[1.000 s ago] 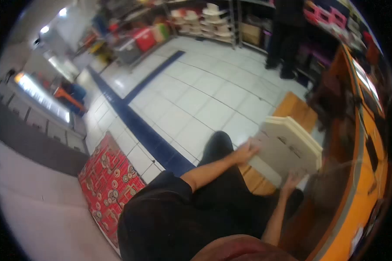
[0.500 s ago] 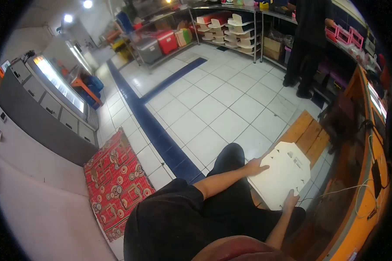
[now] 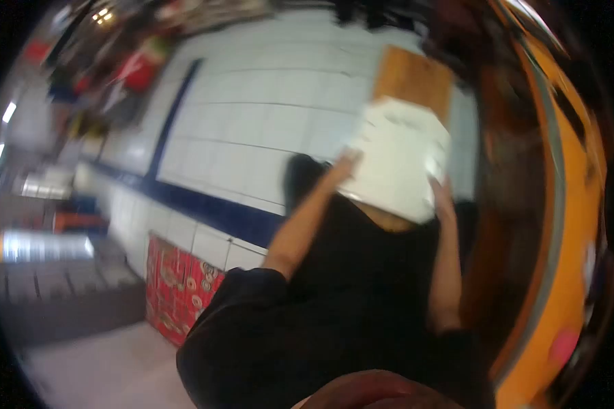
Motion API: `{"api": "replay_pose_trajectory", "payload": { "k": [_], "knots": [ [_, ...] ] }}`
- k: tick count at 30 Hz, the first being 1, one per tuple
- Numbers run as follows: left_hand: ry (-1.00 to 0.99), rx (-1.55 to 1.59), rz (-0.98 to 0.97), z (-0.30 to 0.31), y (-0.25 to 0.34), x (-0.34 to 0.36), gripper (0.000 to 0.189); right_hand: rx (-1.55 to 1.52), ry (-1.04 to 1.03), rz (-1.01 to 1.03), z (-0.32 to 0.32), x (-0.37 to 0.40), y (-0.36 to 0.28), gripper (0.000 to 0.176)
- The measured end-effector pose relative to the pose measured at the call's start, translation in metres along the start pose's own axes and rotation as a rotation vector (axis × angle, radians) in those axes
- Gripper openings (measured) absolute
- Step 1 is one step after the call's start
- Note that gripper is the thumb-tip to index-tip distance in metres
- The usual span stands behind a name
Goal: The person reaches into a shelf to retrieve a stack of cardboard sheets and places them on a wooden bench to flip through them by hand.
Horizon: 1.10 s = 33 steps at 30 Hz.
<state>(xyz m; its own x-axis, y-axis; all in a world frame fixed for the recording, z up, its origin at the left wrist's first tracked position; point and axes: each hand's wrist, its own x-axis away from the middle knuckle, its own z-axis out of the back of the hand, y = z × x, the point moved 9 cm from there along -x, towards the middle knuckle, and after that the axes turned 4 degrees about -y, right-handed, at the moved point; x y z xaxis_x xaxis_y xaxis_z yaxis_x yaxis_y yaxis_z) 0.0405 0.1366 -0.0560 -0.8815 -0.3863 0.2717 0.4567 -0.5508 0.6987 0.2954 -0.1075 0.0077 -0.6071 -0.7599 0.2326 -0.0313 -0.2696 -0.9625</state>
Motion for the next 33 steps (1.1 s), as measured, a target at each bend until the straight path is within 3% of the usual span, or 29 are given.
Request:
{"api": "replay_pose_trajectory", "payload": {
  "k": [1,2,3,5,9,11,12,13,15,17,19,21,24,28,30,31,33],
  "knots": [
    [0.361,-0.836,-0.308,-0.007,-0.001,0.0,0.061,-0.101,0.048,-0.07,-0.006,0.014,-0.021,0.068],
    [0.385,-0.759,-0.155,0.012,0.022,0.016,0.053,-0.008,0.065,0.061,-0.005,0.022,-0.048,0.065],
    [0.415,0.195,-0.087,0.023,-0.01,0.004,0.07,0.002,0.072,0.135,-0.005,0.025,-0.06,0.063],
    [0.524,0.565,0.02,0.08,0.1,0.053,0.045,-0.081,0.121,0.236,-0.001,0.026,-0.073,0.062],
    [0.652,0.504,-0.063,0.09,0.113,0.059,0.041,-0.146,0.169,0.245,0.008,0.034,-0.085,0.061],
    [0.558,0.516,0.084,0.079,0.103,0.053,0.044,-0.129,0.125,0.182,0.006,0.032,-0.075,0.059],
    [0.587,0.458,0.026,0.079,0.105,0.05,0.046,-0.094,0.214,0.181,0.009,0.034,-0.081,0.058],
    [0.743,0.316,-0.08,0.076,0.088,0.041,0.04,-0.085,0.229,0.183,0.01,0.03,-0.082,0.058],
    [0.646,0.358,0.035,0.076,0.096,0.04,0.04,0.021,0.255,0.075,0.013,0.019,-0.061,0.056],
    [0.574,0.325,0.11,0.071,0.098,0.041,0.042,-0.076,0.223,0.053,0.007,0.007,-0.038,0.05],
    [0.725,0.112,0.104,0.059,0.057,0.035,0.042,-0.022,0.308,0.123,0.01,0.016,-0.043,0.047],
    [0.669,0.346,0.046,0.077,0.083,0.043,0.042,-0.097,0.323,0.115,0.011,0.025,-0.062,0.058],
    [0.643,0.334,0.049,0.08,0.07,0.048,0.045,-0.513,-0.075,-0.072,-0.011,0.027,-0.059,0.075],
    [0.489,0.548,0.095,0.067,0.075,0.04,0.045,-0.482,-0.145,-0.192,-0.015,0.019,-0.035,0.077],
    [0.391,0.702,0.2,0.05,0.061,0.033,0.06,-0.407,-0.17,-0.206,-0.02,0.01,-0.017,0.078],
    [0.392,0.708,0.211,0.042,0.046,0.026,0.06,-0.403,-0.176,-0.217,-0.022,0.007,-0.005,0.078],
    [0.422,0.42,0.259,0.053,0.034,0.025,0.064,-0.214,-0.083,-0.205,-0.023,0.001,-0.003,0.073]
  ]
}}
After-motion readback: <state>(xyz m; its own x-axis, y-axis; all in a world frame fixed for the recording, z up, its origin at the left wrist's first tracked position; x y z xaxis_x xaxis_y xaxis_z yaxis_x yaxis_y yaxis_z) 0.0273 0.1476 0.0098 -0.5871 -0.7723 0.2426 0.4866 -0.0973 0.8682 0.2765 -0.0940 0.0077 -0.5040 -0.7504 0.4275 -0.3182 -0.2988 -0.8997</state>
